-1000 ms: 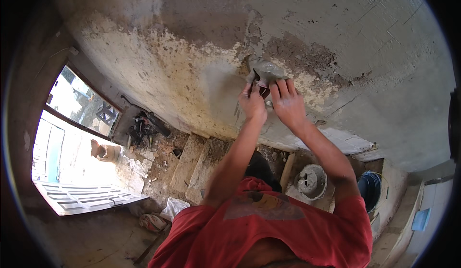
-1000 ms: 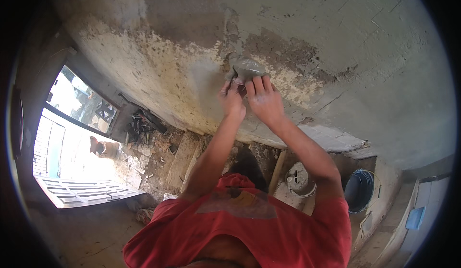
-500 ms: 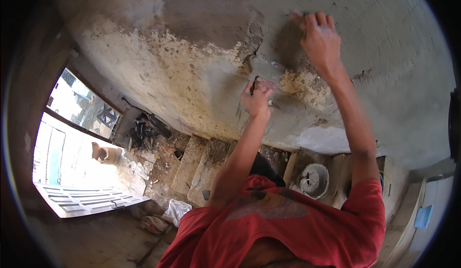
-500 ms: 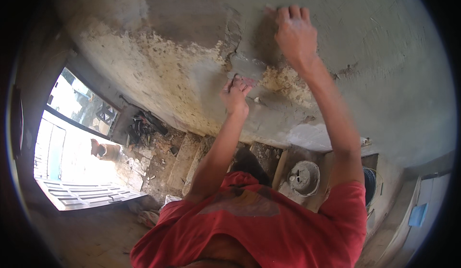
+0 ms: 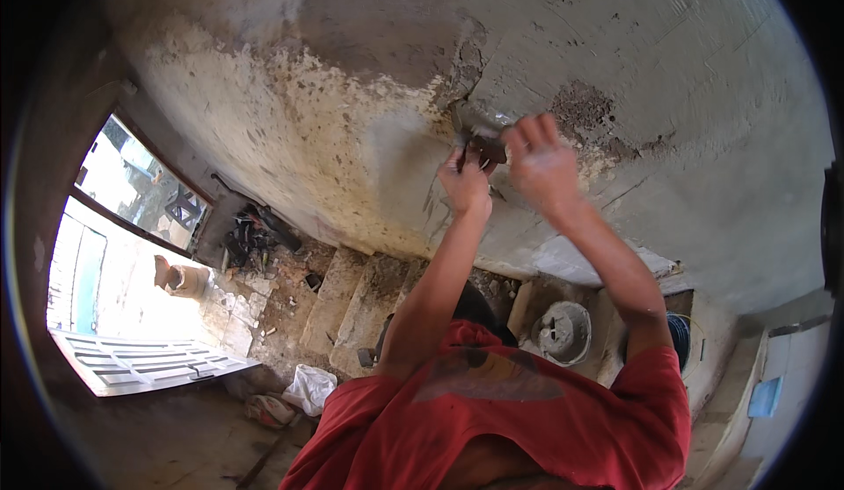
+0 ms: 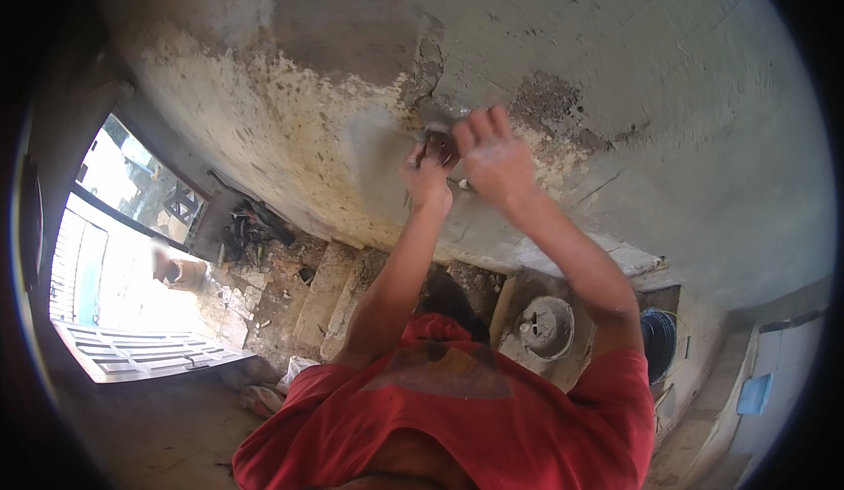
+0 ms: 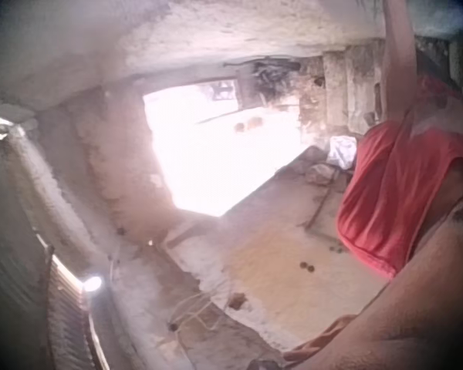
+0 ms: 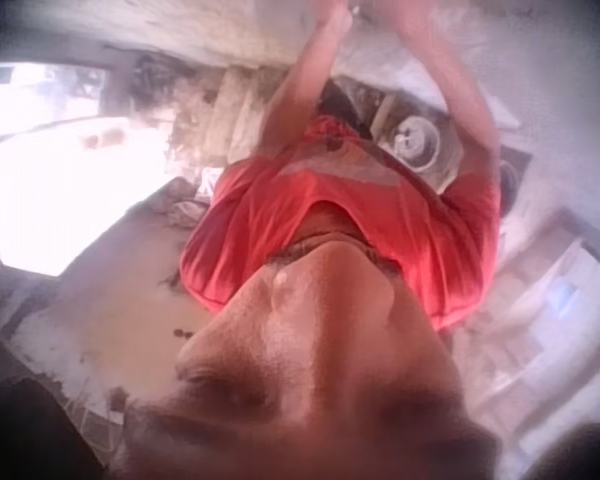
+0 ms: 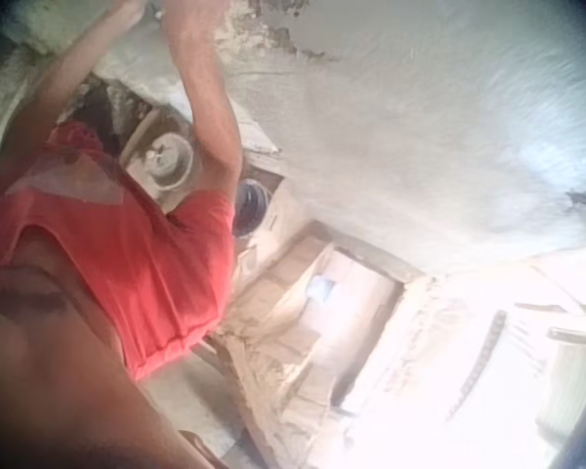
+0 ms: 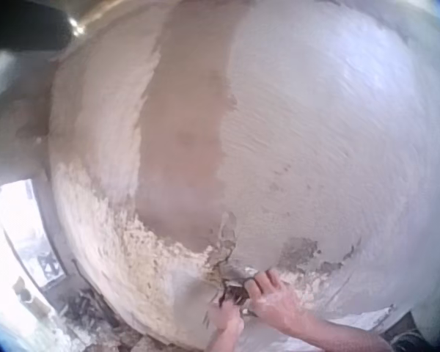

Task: The person applies plaster to a wall using a trowel and a hawk, repeatedly scooping material from the hawk and smoothing it onto the surface. The person works on a stairwell wall, spreading and leveling the plaster in multiple passes.

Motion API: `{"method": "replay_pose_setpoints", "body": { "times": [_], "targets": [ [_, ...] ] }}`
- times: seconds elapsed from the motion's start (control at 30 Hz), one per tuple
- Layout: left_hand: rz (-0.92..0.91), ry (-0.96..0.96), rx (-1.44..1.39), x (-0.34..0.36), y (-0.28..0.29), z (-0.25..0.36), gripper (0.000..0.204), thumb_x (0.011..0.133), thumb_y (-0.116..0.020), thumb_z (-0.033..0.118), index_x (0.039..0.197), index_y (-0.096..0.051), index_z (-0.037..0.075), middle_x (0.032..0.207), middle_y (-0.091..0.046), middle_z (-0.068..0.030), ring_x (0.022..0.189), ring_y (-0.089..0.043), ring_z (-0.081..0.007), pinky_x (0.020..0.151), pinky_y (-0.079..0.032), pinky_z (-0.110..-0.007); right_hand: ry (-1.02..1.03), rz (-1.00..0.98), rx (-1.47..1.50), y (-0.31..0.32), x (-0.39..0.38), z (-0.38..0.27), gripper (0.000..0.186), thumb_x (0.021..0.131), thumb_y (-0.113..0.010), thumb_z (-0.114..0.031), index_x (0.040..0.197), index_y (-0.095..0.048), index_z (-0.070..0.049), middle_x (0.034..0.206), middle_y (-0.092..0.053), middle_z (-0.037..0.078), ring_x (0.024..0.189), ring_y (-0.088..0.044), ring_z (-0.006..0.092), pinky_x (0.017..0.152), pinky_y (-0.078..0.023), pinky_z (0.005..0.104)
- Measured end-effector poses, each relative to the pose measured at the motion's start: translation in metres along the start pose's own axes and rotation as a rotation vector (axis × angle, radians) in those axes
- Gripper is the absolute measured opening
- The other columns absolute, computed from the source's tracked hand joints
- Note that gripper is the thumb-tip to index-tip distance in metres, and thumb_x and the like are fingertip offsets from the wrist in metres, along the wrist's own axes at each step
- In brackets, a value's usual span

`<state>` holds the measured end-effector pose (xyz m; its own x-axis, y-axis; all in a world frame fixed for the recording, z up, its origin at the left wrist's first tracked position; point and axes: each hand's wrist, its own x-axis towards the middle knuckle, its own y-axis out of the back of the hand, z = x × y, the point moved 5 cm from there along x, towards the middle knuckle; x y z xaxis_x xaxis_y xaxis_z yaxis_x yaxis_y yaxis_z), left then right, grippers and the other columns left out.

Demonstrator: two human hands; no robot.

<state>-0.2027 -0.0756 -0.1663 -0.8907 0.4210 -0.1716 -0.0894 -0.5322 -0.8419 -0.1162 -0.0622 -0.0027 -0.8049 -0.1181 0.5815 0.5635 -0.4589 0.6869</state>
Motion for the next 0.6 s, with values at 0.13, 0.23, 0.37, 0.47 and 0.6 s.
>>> {"method": "replay_pose_setpoints", "body": {
  "times": [0.13, 0.23, 0.37, 0.47, 0.6],
  "targets": [
    [-0.011, -0.024, 0.006, 0.001, 0.003, 0.001, 0.019, 0.103, -0.057, 0.004, 0.114, -0.065, -0.009, 0.106, -0.067, -0.0120, 0.088, -0.069, -0.0191, 0.072, -0.061, -0.034, 0.029, -0.096, 0.088, -0.048, -0.003, -0.018, 0.024, 0.077, -0.068, -0.013, 0.098, -0.061, -0.005, 0.099, -0.058, 0.008, 0.104, -0.060, 0.0277, 0.058, -0.061, 0.0331],
    [-0.014, -0.002, -0.042, 0.001, 0.000, 0.001, 0.017, 0.103, -0.057, 0.004, 0.113, -0.065, -0.008, 0.103, -0.066, -0.0107, 0.087, -0.067, -0.0185, 0.072, -0.061, -0.035, 0.061, -0.011, 0.027, -0.068, 0.018, -0.009, 0.022, 0.078, -0.067, -0.013, 0.097, -0.061, -0.005, 0.099, -0.059, 0.009, 0.102, -0.061, 0.0277, 0.056, -0.061, 0.0340],
    [0.018, 0.056, 0.001, -0.001, -0.003, 0.002, 0.019, 0.103, -0.060, 0.009, 0.112, -0.064, -0.007, 0.101, -0.066, -0.0114, 0.089, -0.068, -0.0211, 0.081, -0.061, -0.041, 0.023, 0.043, -0.075, -0.066, 0.053, 0.016, 0.023, 0.078, -0.067, -0.013, 0.098, -0.063, -0.004, 0.100, -0.060, 0.009, 0.102, -0.061, 0.0284, 0.058, -0.062, 0.0350],
    [0.016, 0.045, 0.043, 0.000, 0.001, 0.007, 0.020, 0.104, -0.061, 0.011, 0.112, -0.064, -0.006, 0.102, -0.068, -0.0131, 0.093, -0.070, -0.0239, 0.084, -0.062, -0.043, -0.023, 0.032, -0.095, -0.052, 0.080, 0.037, 0.022, 0.080, -0.067, -0.011, 0.101, -0.063, -0.005, 0.103, -0.062, 0.011, 0.105, -0.063, 0.0316, 0.062, -0.062, 0.0384],
    [0.011, 0.033, 0.057, 0.002, 0.009, 0.011, 0.019, 0.104, -0.060, 0.011, 0.112, -0.064, -0.006, 0.106, -0.068, -0.0137, 0.096, -0.070, -0.0256, 0.085, -0.062, -0.043, -0.077, 0.157, -0.126, -0.009, 0.111, 0.066, 0.017, 0.087, -0.066, -0.011, 0.104, -0.064, -0.008, 0.103, -0.065, 0.013, 0.100, -0.066, 0.0337, 0.068, -0.062, 0.0457]
  ]
}}
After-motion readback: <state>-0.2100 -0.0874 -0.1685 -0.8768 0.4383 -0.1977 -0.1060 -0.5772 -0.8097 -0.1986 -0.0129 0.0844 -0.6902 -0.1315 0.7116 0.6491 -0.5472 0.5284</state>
